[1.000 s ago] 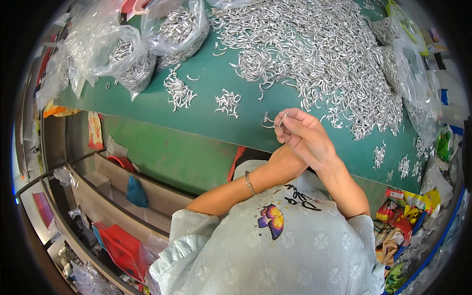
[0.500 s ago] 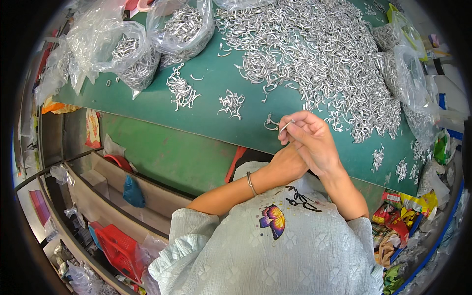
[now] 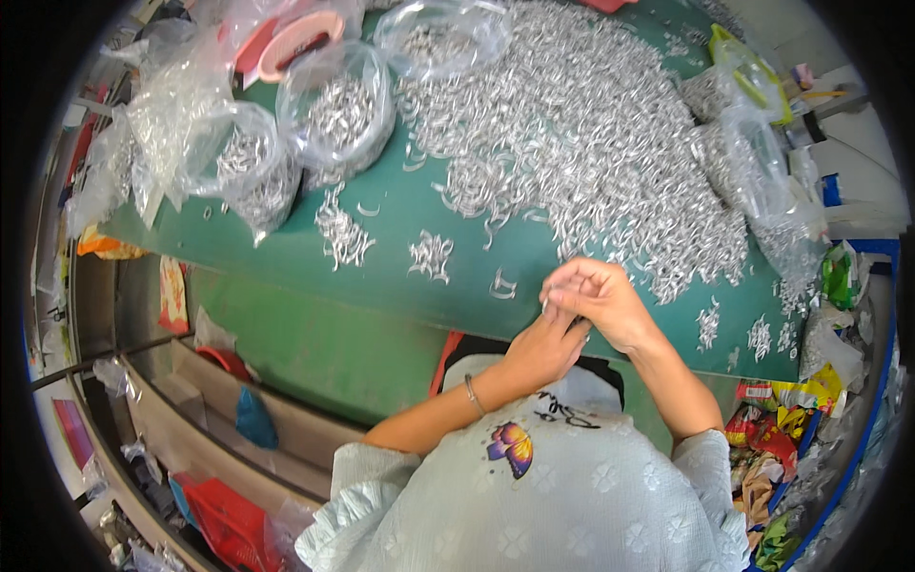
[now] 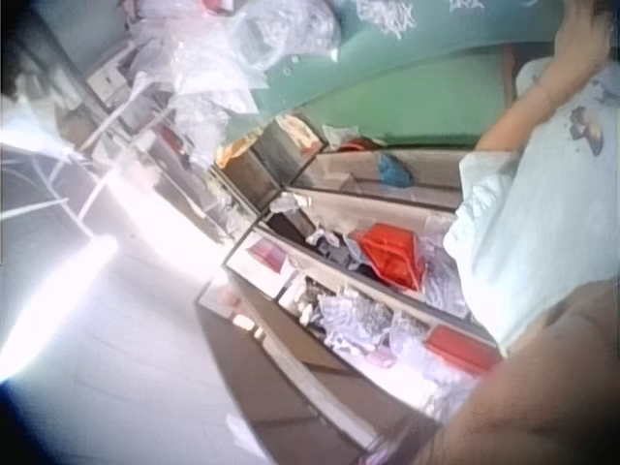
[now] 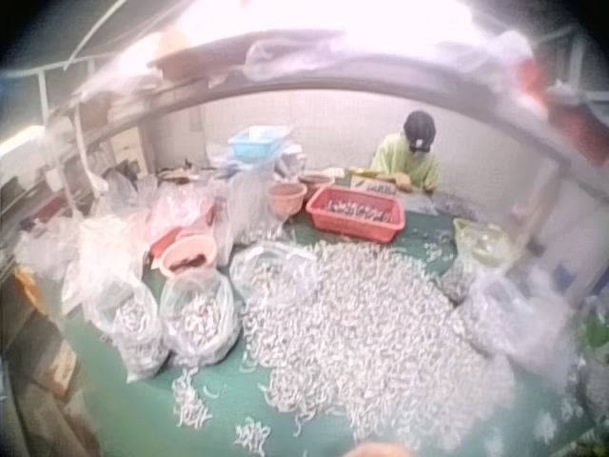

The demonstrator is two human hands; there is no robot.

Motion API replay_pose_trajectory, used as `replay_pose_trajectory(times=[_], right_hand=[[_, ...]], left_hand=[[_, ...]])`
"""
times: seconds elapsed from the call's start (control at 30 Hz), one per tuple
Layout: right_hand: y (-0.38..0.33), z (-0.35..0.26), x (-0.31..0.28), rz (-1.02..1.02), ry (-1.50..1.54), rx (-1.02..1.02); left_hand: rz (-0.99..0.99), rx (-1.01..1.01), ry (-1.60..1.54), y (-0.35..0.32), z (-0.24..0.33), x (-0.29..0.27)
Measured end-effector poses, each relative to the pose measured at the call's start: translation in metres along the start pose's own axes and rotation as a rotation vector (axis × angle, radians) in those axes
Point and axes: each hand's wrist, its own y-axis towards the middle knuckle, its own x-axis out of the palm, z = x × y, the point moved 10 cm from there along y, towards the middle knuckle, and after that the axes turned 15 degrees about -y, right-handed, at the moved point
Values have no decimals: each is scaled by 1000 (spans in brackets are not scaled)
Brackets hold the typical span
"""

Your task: The person picks through a large pile of small silver metal clips on a green table, selecting specific pieces by hand and grouping them together.

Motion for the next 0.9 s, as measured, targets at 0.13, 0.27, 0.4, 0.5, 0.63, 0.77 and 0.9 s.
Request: replay_pose_trajectory(times=[0.13,0.27,0.4,0.5,0.63,0.77,0.9], right_hand=[[35,-56,-52,-57,-415,-60],[131,-188,-176,273,60,-487],[147,-165,-185,444,-93,-389],[110,-130,-145,281,-425,-387],[29,-72,-144,240,-773,-209],[-28,-38,-149,344,-816,-102],[-50,-31,-131,402,-924,-176]], left_hand=[[-15,31,-34,0,-5,2],[-14,44,-59,2,-2,-1],[-29,81,-70,4,-2,4],[-25,33,-46,0,-7,1],[-33,11,-78,2,-2,3],[-31,21,-65,3,-2,3],[-34,10,-54,3,-2,2]])
